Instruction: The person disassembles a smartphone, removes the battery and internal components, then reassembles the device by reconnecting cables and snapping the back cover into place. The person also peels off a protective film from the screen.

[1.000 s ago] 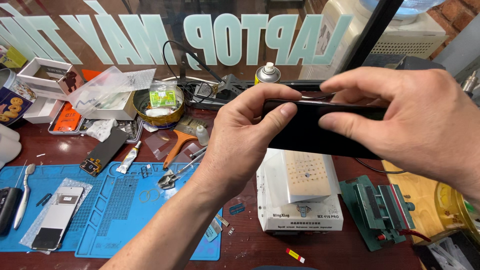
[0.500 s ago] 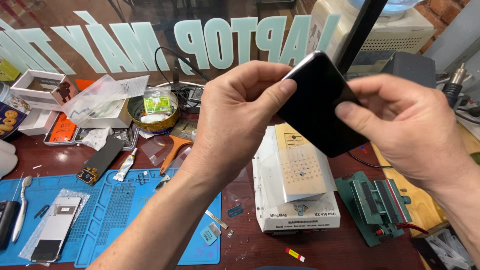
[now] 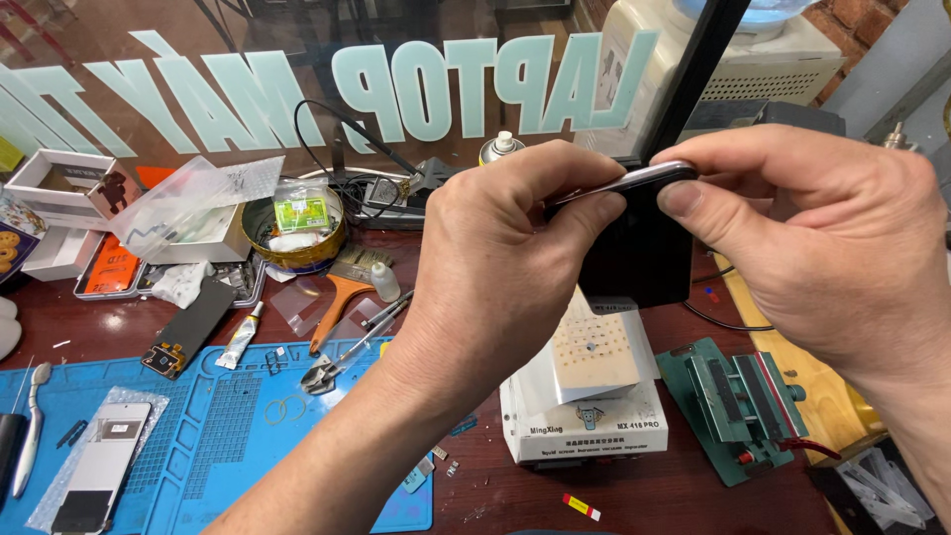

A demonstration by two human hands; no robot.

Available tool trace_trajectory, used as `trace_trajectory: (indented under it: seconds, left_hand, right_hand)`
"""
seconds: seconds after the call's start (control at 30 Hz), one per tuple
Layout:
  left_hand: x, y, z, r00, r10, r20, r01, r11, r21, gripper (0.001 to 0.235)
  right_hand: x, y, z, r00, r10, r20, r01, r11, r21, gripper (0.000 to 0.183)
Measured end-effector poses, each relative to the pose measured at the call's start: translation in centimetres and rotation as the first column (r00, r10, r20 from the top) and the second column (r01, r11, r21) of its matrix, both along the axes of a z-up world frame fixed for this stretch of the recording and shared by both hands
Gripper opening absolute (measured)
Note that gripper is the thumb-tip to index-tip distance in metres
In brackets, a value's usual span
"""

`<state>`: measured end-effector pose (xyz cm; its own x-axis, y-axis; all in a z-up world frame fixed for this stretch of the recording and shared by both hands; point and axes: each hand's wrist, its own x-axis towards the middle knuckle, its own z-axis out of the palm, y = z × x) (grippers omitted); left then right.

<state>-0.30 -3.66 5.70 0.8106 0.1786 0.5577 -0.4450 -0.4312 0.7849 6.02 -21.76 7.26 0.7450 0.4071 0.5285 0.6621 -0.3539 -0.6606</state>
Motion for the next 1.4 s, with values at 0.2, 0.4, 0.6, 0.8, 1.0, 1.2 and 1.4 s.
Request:
trace_trajectory:
  seconds: [0.2,0.4,0.6,0.8,1.0,1.2,1.4]
  left_hand:
    - [-0.1,-0.4,0.4,0.997,0.028,-0.069,-0.027,1.0,0.014,0.01]
    - [0.3,-0.5,-0.5,0.988,-0.152,0.003,0.148,0.957,-0.248,0.021]
    - [0.9,-0.2,-1.4,0.982,-0.168,-0.082,0.13,0.93,-0.343,0.02]
    - [1.1,-0.2,-1.9,0.976,-0.201,-0.081,0.155,0.907,-0.391,0.021]
    - [1.5,0.1,-3.0,0.966,-0.207,-0.157,0.119,0.889,-0.442,0.018]
    - [2.1,0.0,-4.1,0.937,-0.255,-0.238,0.085,0.828,-0.555,0.018]
    - [2.1,0.0,-4.5,0.932,-0.274,-0.239,0.107,0.835,-0.54,0.019]
  right_hand:
    - [0.6,-0.5,-0.1,0.996,0.084,-0.014,-0.084,0.996,-0.018,0.026]
    - [0.6,-1.0,-0.7,0.998,0.001,0.06,0.001,0.999,-0.044,0.018]
    - [0.7,-1.2,-1.7,1.0,-0.03,0.001,0.03,1.0,0.008,0.019]
    - [1.1,-1.3,-2.5,0.988,0.065,-0.142,-0.04,0.984,0.173,0.02]
    - [0.7,-1.3,-3.0,0.989,0.001,-0.146,0.018,0.991,0.132,0.02]
    - [0.8,-1.4,-3.7,0.986,-0.051,-0.159,0.063,0.995,0.076,0.019]
    - [1.5,-2.2,-4.8,0.967,0.07,-0.244,-0.028,0.985,0.172,0.021]
